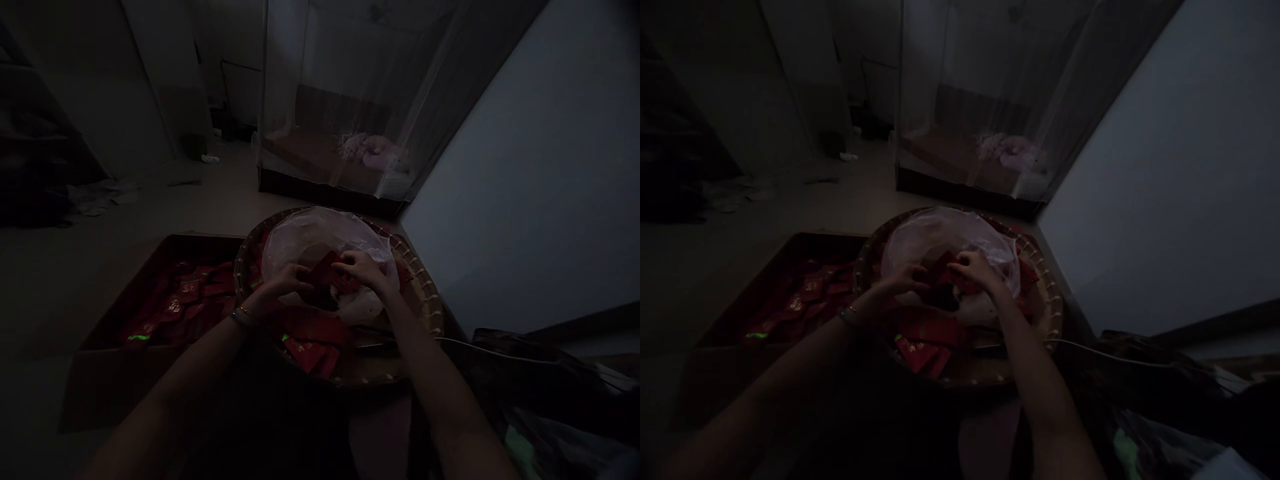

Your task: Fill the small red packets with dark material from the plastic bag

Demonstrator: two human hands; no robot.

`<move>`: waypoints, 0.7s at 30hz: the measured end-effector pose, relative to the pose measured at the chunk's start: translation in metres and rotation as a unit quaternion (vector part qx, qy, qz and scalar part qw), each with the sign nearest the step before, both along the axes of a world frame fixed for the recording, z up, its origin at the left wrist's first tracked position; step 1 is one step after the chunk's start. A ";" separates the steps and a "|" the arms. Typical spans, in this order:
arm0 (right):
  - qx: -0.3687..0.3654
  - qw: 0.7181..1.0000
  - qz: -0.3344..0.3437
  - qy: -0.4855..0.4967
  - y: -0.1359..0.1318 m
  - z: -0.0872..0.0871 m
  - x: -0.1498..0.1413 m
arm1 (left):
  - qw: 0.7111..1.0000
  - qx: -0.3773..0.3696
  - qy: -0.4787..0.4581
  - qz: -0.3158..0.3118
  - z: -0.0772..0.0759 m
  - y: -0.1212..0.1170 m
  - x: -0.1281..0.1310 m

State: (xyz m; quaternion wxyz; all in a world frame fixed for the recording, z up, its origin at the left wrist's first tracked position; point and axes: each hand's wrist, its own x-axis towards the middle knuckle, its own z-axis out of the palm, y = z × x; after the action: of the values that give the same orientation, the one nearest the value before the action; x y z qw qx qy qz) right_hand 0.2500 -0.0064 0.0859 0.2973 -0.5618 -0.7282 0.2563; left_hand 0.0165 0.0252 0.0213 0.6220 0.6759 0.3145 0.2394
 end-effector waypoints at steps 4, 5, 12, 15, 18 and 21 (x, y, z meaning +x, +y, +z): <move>-0.026 0.989 -0.069 0.127 -0.009 -0.004 -0.007 | 1.000 0.006 -0.021 0.017 -0.002 -0.003 0.006; -0.040 0.987 -0.068 0.144 -0.012 -0.004 -0.009 | 0.999 0.013 -0.030 0.017 -0.002 -0.005 0.008; -0.001 0.986 -0.103 0.132 -0.029 -0.005 -0.016 | 0.999 0.032 -0.008 0.010 0.008 -0.017 0.026; -0.007 0.980 -0.127 0.154 -0.033 -0.010 -0.015 | 1.000 0.017 0.002 0.004 0.012 -0.024 0.027; -0.021 0.977 -0.120 0.174 -0.038 -0.013 -0.014 | 0.999 -0.026 -0.003 0.024 0.018 -0.032 0.029; -0.045 0.981 -0.085 0.171 -0.045 -0.011 -0.014 | 0.993 -0.099 -0.009 0.062 0.025 -0.040 0.033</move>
State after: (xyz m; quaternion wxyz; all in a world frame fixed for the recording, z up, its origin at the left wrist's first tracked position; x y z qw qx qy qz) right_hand 0.2357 -0.0512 0.0745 0.4122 -0.5822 -0.6040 0.3554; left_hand 0.0499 -0.0151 0.0459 0.6728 0.5880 0.3725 0.2505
